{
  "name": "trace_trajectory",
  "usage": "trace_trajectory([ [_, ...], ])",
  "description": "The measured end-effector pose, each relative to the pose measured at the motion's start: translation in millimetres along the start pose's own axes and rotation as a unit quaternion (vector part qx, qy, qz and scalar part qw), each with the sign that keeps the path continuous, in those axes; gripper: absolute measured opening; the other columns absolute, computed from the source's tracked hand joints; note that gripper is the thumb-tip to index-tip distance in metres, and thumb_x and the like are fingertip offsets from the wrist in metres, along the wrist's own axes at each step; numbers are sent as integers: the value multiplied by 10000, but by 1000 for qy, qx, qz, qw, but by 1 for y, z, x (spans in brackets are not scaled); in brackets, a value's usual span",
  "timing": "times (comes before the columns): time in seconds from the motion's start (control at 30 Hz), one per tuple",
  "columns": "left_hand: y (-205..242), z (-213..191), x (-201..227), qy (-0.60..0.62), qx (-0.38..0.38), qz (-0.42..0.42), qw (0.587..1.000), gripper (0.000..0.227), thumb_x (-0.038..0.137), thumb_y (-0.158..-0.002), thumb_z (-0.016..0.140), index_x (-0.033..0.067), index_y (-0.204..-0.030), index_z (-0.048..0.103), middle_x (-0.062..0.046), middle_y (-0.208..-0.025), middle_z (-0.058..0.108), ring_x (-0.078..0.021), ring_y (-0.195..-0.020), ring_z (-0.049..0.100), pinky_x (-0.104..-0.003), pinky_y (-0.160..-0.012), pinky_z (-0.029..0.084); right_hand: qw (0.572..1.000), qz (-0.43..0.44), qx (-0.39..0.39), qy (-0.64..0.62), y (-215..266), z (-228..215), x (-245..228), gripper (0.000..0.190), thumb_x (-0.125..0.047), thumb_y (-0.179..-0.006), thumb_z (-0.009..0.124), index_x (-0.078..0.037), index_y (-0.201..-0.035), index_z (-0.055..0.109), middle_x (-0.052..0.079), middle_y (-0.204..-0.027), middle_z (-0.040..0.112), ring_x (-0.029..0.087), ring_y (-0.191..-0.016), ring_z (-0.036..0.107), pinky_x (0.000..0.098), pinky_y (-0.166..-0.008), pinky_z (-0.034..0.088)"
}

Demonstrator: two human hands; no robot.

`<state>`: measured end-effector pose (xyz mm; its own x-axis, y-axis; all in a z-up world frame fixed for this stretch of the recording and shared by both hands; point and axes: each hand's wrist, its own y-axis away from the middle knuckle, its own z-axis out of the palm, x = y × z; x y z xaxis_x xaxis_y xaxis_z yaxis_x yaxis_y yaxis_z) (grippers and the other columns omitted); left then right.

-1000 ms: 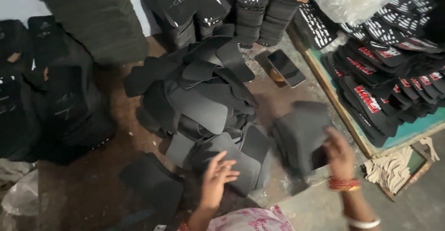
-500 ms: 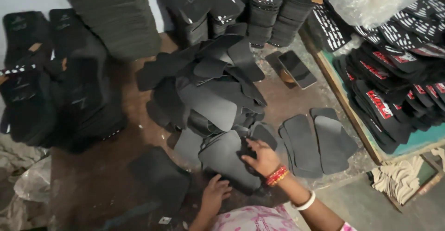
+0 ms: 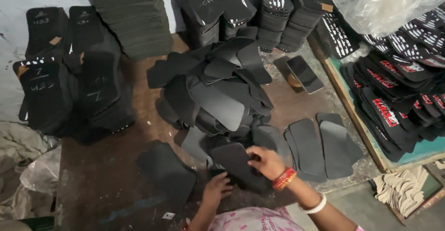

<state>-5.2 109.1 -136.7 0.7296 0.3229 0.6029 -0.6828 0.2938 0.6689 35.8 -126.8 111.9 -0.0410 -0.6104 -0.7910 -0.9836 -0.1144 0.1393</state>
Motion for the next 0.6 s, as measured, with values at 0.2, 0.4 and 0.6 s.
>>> trace_trajectory([
  [0.2,109,69,100,-94,-149,187,966,780,531,-977,615,-82,-1414,413,-243,-1238,634,-336,-1059,665,-445,-907,541,966,-245,27,-78,23,-44,-49,263,22,-789,712,-97,-1020,756,67,-1022,759,285,-1007,693,390,-953,504],
  [0.4,100,100,124,320,-289,-22,902,566,422,-1028,526,-7,-1395,562,-152,-1317,652,-288,-1162,642,-431,-1036,496,935,-350,27,-42,42,-15,-15,390,99,-741,621,-126,-1013,786,99,-1189,747,328,-1180,657,419,-1024,497],
  [0.6,135,122,135,305,-344,-96,883,526,378,-1040,493,21,-1424,531,-153,-1376,625,-306,-1246,615,-459,-1107,468,972,-122,152,-130,71,-17,-39,294,52,-861,638,-47,-1109,760,123,-1105,699,251,-926,700,347,-806,562],
])
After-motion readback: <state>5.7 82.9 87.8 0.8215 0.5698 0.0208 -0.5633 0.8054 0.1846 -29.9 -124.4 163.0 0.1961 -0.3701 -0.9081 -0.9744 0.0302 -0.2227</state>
